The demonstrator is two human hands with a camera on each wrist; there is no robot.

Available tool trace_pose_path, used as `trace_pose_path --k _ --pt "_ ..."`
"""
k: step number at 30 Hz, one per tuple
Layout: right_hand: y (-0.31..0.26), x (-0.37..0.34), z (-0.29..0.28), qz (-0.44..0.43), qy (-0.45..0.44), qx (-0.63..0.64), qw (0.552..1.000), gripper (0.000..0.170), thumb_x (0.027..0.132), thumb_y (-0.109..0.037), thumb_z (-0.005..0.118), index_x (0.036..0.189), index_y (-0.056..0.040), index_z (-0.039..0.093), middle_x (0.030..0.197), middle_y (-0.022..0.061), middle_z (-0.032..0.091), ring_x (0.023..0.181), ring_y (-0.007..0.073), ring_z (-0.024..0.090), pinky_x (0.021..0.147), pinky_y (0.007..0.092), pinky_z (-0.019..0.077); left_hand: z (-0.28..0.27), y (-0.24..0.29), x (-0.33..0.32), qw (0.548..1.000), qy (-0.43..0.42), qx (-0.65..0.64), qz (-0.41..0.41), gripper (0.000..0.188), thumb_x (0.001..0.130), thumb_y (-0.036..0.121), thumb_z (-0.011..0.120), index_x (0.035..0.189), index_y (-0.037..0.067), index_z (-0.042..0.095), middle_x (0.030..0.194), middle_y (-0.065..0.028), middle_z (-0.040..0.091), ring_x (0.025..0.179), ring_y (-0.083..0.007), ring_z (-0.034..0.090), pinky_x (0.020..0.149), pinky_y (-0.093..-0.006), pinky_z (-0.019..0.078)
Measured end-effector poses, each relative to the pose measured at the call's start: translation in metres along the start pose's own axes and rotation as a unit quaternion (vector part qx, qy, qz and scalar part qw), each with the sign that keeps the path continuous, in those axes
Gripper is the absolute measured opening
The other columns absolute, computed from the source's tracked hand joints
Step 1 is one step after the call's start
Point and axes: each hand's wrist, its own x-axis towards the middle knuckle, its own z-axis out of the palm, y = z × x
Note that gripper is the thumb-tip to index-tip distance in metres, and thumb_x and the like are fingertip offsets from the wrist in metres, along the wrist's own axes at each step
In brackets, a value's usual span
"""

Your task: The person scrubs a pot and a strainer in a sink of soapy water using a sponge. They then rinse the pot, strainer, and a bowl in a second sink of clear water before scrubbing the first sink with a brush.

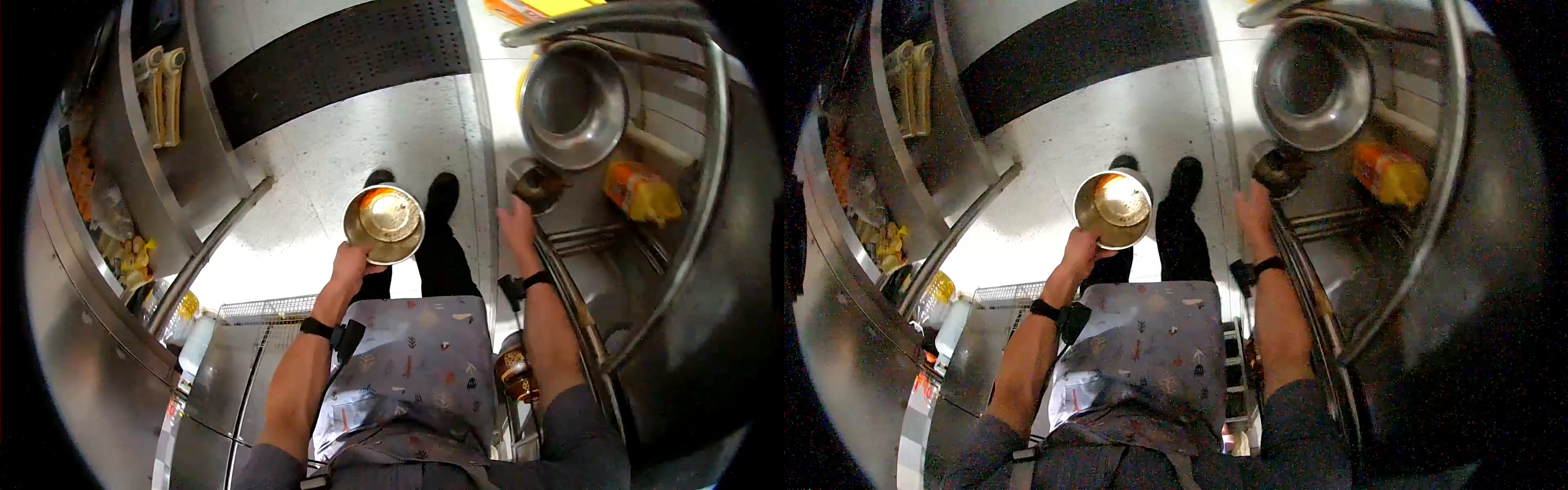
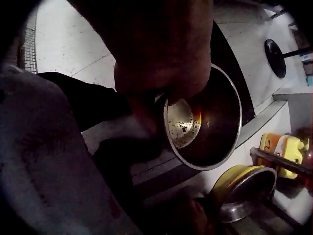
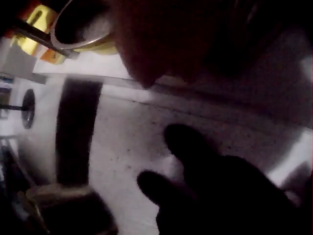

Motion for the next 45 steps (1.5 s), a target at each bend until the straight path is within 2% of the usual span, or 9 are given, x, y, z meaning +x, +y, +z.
trace_pose_path --k 3,9,12,18,23,30,36,40,45 --pt "0.022 0.037 0.012 0.060 -0.014 -0.001 0.998 0.070 0.095 -0.038 0.065 0.149 0.0018 0.047 0.155 0.0246 0.045 0.142 0.0403 0.044 0.115 0.0476 0.0382 0.000 0.019 0.011 1.000 -0.022 0.006 0.012 0.044 0.098 0.013 0.057 0.132 -0.014 0.049 0.121 -0.0238 0.067 0.100 -0.0307 0.073 0.074 -0.0381 0.0677" --pt "0.047 0.066 0.045 0.079 -0.070 -0.126 0.986 0.065 0.097 -0.046 0.059 0.142 0.0010 0.056 0.137 0.0294 0.060 0.127 0.0484 0.056 0.106 0.0534 0.0463 0.001 0.038 0.017 0.998 -0.052 -0.033 0.002 0.047 0.098 0.014 0.060 0.135 -0.013 0.046 0.123 -0.0229 0.066 0.102 -0.0318 0.073 0.074 -0.0401 0.0671" --pt "0.035 0.056 0.047 0.242 -0.051 -0.147 0.958 0.058 0.100 -0.047 0.056 0.133 0.0004 0.063 0.128 0.0297 0.065 0.115 0.0479 0.063 0.098 0.0564 0.0504 -0.003 0.037 0.017 0.995 -0.063 -0.075 -0.025 0.046 0.098 0.013 0.061 0.135 -0.012 0.048 0.123 -0.0223 0.067 0.101 -0.0327 0.073 0.073 -0.0405 0.0669" --pt "0.062 -0.002 0.068 0.104 0.013 -0.080 0.991 0.043 0.100 -0.044 0.058 0.109 -0.0057 0.074 0.110 0.0202 0.072 0.100 0.0439 0.067 0.084 0.0563 0.0526 0.011 0.037 -0.021 0.996 -0.042 -0.073 -0.031 0.040 0.099 0.011 0.061 0.132 -0.009 0.053 0.118 -0.0198 0.070 0.097 -0.0316 0.074 0.077 -0.0434 0.0650" --pt "-0.031 -0.091 0.031 -0.047 0.017 -0.108 0.993 0.033 0.097 -0.036 0.061 0.096 -0.0045 0.072 0.094 0.0196 0.072 0.087 0.0431 0.068 0.078 0.0548 0.0533 -0.008 0.043 -0.073 0.997 -0.058 -0.049 -0.018 0.037 0.099 0.011 0.060 0.131 -0.006 0.054 0.115 -0.0193 0.071 0.095 -0.0302 0.074 0.074 -0.0405 0.0660" --pt "-0.172 -0.203 -0.099 -0.196 0.014 -0.169 0.966 0.020 0.093 -0.026 0.063 0.085 -0.0079 0.070 0.086 0.0147 0.070 0.084 0.0360 0.071 0.071 0.0472 0.0563 -0.055 0.119 -0.182 0.992 -0.054 0.031 0.107 0.041 0.099 0.013 0.058 0.135 -0.005 0.051 0.122 -0.0203 0.067 0.095 -0.0316 0.073 0.063 -0.0377 0.0659" --pt "-0.215 -0.297 -0.239 -0.484 0.106 -0.037 0.868 0.010 0.088 -0.019 0.063 0.093 -0.0122 0.068 0.089 0.0112 0.069 0.085 0.0330 0.070 0.073 0.0468 0.0558 -0.039 0.204 -0.288 0.965 -0.082 0.027 0.247 0.040 0.100 0.011 0.056 0.137 -0.003 0.050 0.109 -0.0190 0.072 0.073 -0.0266 0.074 0.045 -0.0309 0.0567" --pt "-0.262 -0.358 -0.330 -0.448 0.021 -0.003 0.894 0.015 0.090 -0.021 0.071 0.089 -0.0095 0.061 0.093 0.0102 0.063 0.084 0.0356 0.066 0.072 0.0472 0.0542 -0.024 0.267 -0.378 0.923 -0.139 0.039 0.357 0.033 0.104 0.014 0.053 0.131 -0.006 0.052 0.099 -0.0183 0.073 0.064 -0.0256 0.071 0.046 -0.0323 0.0554" --pt "-0.275 -0.427 -0.446 -0.524 0.213 0.007 0.825 0.018 0.088 -0.021 0.073 0.086 -0.0074 0.062 0.081 0.0071 0.059 0.077 0.0277 0.064 0.069 0.0394 0.0547 0.041 0.327 -0.466 0.852 -0.209 0.074 0.473 0.033 0.105 0.012 0.055 0.133 -0.004 0.050 0.105 -0.0163 0.072 0.071 -0.0232 0.073 0.049 -0.0310 0.0589"
